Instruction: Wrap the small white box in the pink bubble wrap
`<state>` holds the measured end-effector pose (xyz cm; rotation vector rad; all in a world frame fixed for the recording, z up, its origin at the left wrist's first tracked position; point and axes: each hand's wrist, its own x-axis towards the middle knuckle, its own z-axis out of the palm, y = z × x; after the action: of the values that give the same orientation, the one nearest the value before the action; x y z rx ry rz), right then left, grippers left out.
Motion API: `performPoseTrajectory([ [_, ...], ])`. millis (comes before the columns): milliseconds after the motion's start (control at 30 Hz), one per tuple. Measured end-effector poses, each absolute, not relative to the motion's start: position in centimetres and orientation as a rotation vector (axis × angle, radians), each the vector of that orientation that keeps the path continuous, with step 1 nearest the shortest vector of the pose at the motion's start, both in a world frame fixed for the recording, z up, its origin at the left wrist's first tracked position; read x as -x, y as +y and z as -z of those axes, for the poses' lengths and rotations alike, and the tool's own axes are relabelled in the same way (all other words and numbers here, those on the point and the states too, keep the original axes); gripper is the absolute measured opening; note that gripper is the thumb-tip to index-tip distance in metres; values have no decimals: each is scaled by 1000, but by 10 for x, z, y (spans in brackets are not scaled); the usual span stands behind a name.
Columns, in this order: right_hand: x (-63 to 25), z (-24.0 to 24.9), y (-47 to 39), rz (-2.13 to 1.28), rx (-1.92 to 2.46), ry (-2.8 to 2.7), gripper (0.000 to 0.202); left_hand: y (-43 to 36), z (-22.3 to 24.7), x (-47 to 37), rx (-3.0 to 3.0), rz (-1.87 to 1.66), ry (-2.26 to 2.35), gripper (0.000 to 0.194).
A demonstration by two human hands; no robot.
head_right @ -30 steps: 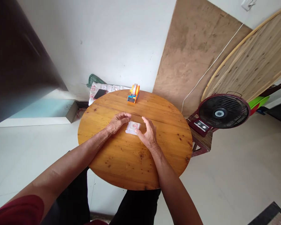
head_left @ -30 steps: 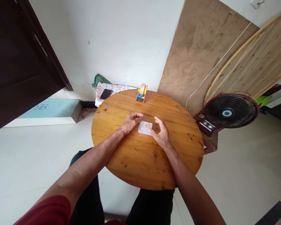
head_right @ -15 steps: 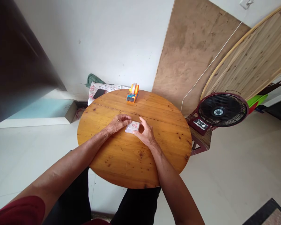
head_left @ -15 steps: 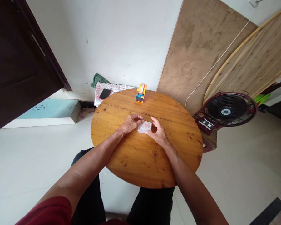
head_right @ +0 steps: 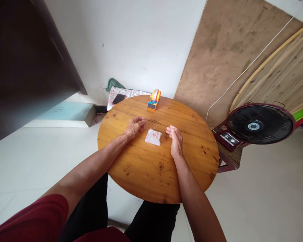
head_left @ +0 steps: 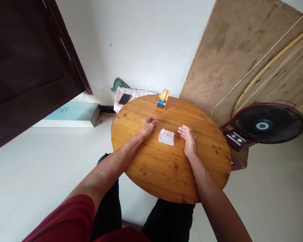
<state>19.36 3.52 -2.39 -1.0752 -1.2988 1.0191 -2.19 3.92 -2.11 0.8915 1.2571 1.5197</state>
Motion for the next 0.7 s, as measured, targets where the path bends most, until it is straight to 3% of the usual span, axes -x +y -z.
performPoseTrajectory([
  [700, -196, 34, 52, -922, 1135, -1245, 44, 47, 23, 28, -894, -1466, 1418, 20],
])
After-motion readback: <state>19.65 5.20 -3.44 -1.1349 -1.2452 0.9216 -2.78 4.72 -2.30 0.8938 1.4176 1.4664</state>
